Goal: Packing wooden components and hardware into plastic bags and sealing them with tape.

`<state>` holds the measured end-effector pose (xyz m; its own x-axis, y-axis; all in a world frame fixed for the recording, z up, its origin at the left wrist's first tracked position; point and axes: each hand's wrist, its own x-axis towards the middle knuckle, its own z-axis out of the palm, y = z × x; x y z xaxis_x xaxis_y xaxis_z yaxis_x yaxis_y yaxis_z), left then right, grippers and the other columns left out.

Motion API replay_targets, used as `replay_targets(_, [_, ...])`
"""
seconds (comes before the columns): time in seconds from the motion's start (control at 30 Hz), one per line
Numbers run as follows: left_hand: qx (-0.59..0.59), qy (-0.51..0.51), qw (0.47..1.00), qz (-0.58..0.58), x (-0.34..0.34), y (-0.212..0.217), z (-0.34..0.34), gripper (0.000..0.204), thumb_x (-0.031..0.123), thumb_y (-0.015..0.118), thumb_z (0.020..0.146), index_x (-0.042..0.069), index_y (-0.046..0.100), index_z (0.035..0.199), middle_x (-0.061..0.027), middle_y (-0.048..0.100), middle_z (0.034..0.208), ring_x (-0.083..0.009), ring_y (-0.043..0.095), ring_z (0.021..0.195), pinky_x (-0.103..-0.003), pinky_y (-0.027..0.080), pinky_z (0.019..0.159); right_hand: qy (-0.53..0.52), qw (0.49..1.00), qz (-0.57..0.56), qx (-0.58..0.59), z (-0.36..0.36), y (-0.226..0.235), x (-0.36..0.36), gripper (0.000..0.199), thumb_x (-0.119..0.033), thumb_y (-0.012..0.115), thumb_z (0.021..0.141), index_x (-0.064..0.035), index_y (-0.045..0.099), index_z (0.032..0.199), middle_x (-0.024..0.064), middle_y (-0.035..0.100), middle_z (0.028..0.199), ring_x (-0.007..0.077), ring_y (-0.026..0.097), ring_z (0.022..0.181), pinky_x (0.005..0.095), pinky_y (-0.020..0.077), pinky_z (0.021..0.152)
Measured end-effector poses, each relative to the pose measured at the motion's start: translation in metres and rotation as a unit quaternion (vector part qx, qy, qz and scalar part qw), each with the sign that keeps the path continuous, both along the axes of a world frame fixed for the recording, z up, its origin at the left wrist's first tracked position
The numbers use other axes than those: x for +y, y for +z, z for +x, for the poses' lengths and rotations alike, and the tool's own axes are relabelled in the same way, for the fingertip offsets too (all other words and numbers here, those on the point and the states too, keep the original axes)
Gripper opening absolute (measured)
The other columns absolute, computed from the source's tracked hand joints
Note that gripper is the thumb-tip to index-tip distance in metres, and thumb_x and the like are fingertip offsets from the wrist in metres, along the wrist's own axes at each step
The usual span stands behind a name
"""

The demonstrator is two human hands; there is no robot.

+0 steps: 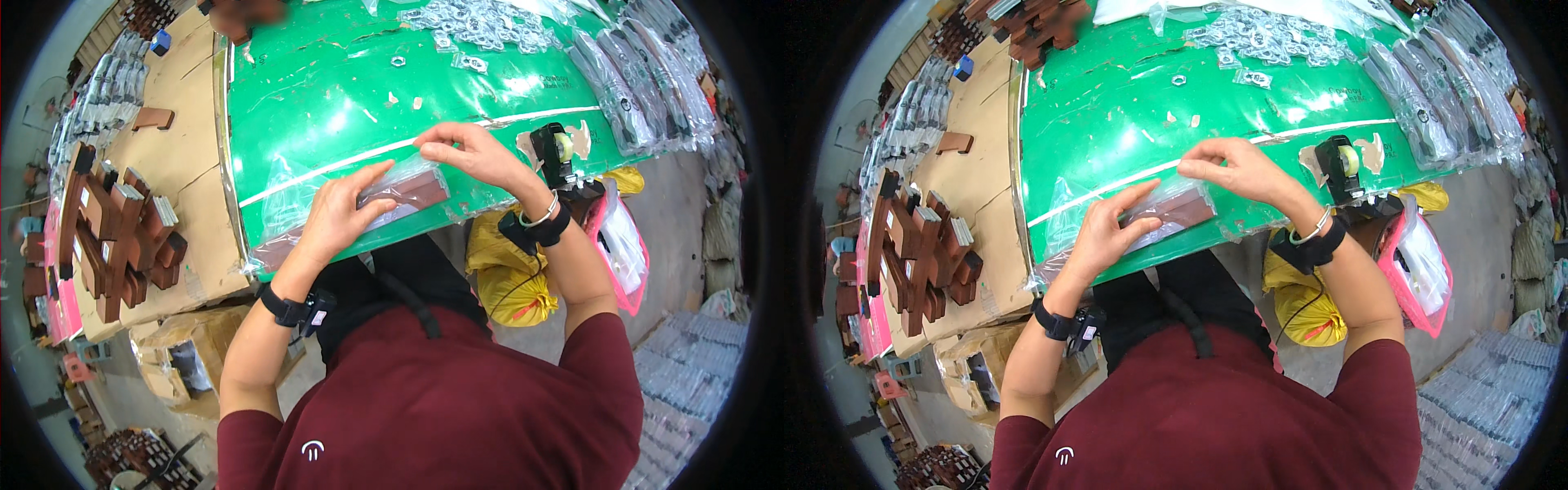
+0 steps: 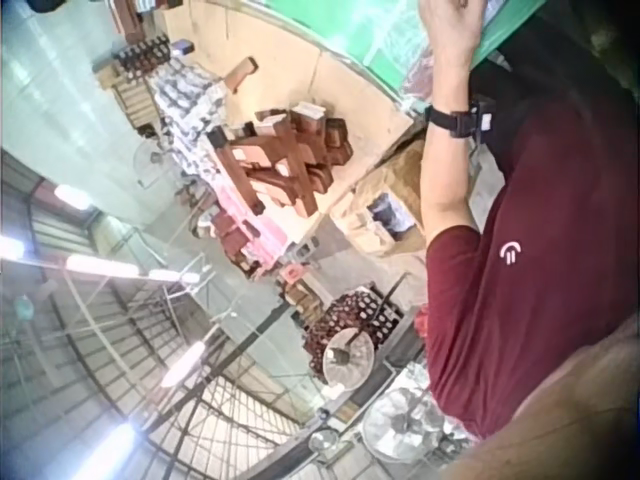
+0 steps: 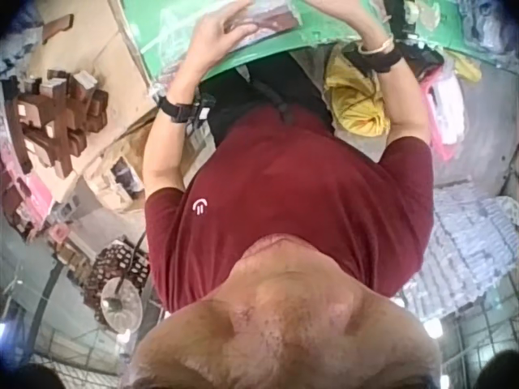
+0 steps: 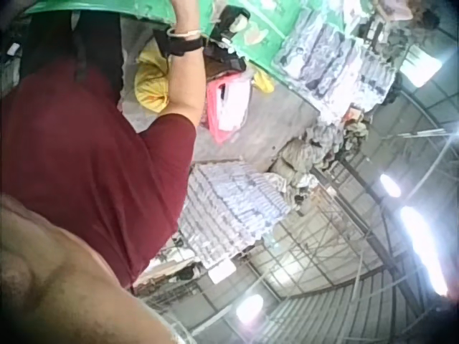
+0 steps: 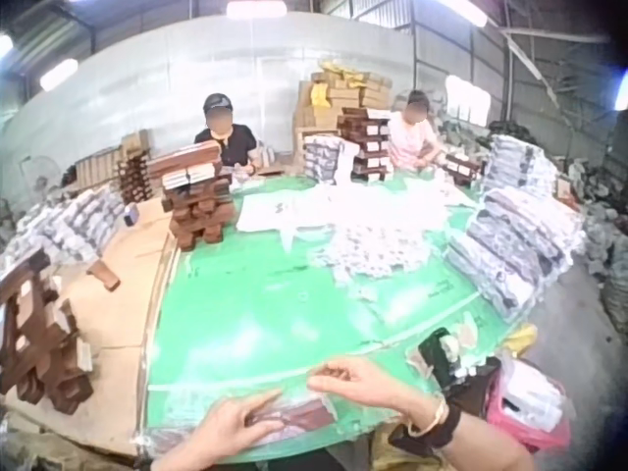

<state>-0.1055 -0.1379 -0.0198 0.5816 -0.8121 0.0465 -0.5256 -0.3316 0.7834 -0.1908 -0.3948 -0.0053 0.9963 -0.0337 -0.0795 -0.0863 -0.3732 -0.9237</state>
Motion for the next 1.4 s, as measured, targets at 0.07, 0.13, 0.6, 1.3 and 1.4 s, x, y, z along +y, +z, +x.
replay_targets(0.07, [-0.044, -0.011, 0.998, -0.035, 0.001, -0.003, -0.001, 0.059, 0.022, 0.083, 0.084, 0.011, 0.064, 0.139, -0.0176, 0.073, 0.122, -0.0286, 0.074, 0.103, -0.037, 0.055, 0.084, 0.021, 0.998, -0.051, -0.011, 0.004, -0.004, -0.005, 0.04, -0.04, 0.075, 0.092, -0.0029, 0.077, 0.106, 0.0095, 0.073, 0.094, 0.0193, 0.066, 0.088, 0.0333, 0.0515, 0.08])
replay_targets(0.13, [-0.035, -0.002, 0.999, -0.014, 0.0, 0.002, -0.003, 0.059, 0.022, 0.083, 0.084, 0.011, 0.064, 0.139, -0.017, 0.074, 0.12, -0.0287, 0.074, 0.098, -0.037, 0.055, 0.081, 0.109, 0.991, -0.075, 0.008, 0.009, -0.001, -0.011, 0.03, -0.03, 0.076, 0.094, -0.0043, 0.077, 0.109, 0.0051, 0.073, 0.103, 0.0147, 0.064, 0.094, 0.0313, 0.0504, 0.083])
replay_targets(0.6, [0.008, 0.004, 1.0, -0.028, -0.002, 0.004, -0.007, 0.042, 0.019, 0.081, 0.086, 0.013, 0.072, 0.126, -0.0121, 0.076, 0.097, -0.0248, 0.069, 0.077, -0.035, 0.053, 0.069, 0.103, 0.932, -0.267, -0.223, 0.003, -0.001, -0.003, 0.008, -0.018, 0.071, 0.088, -0.0107, 0.071, 0.091, 0.0063, 0.064, 0.087, 0.0305, 0.064, 0.086, 0.0428, 0.0517, 0.074])
replay_targets(1.3, [-0.015, 0.006, 0.997, -0.078, -0.009, 0.001, 0.004, 0.03, 0.011, 0.08, 0.083, 0.008, 0.069, 0.112, -0.0126, 0.071, 0.122, -0.0285, 0.068, 0.113, -0.038, 0.052, 0.095, 0.11, 0.896, -0.337, -0.269, -0.025, 0.004, 0.017, 0.061, -0.026, 0.085, 0.069, -0.0123, 0.066, 0.125, 0.0054, 0.069, 0.11, 0.0287, 0.064, 0.1, 0.0414, 0.0518, 0.085])
replay_targets(1.4, [-0.001, -0.015, 1.0, -0.002, -0.011, -0.002, 0.009, 0.05, 0.013, 0.08, 0.084, 0.007, 0.059, 0.129, -0.0153, 0.068, 0.13, -0.0329, 0.065, 0.121, -0.042, 0.05, 0.103, 0.11, 0.891, -0.338, -0.283, -0.025, -0.005, 0.015, 0.061, -0.023, 0.085, 0.068, -0.0136, 0.065, 0.125, 0.0039, 0.066, 0.109, 0.0277, 0.063, 0.1, 0.042, 0.0522, 0.085])
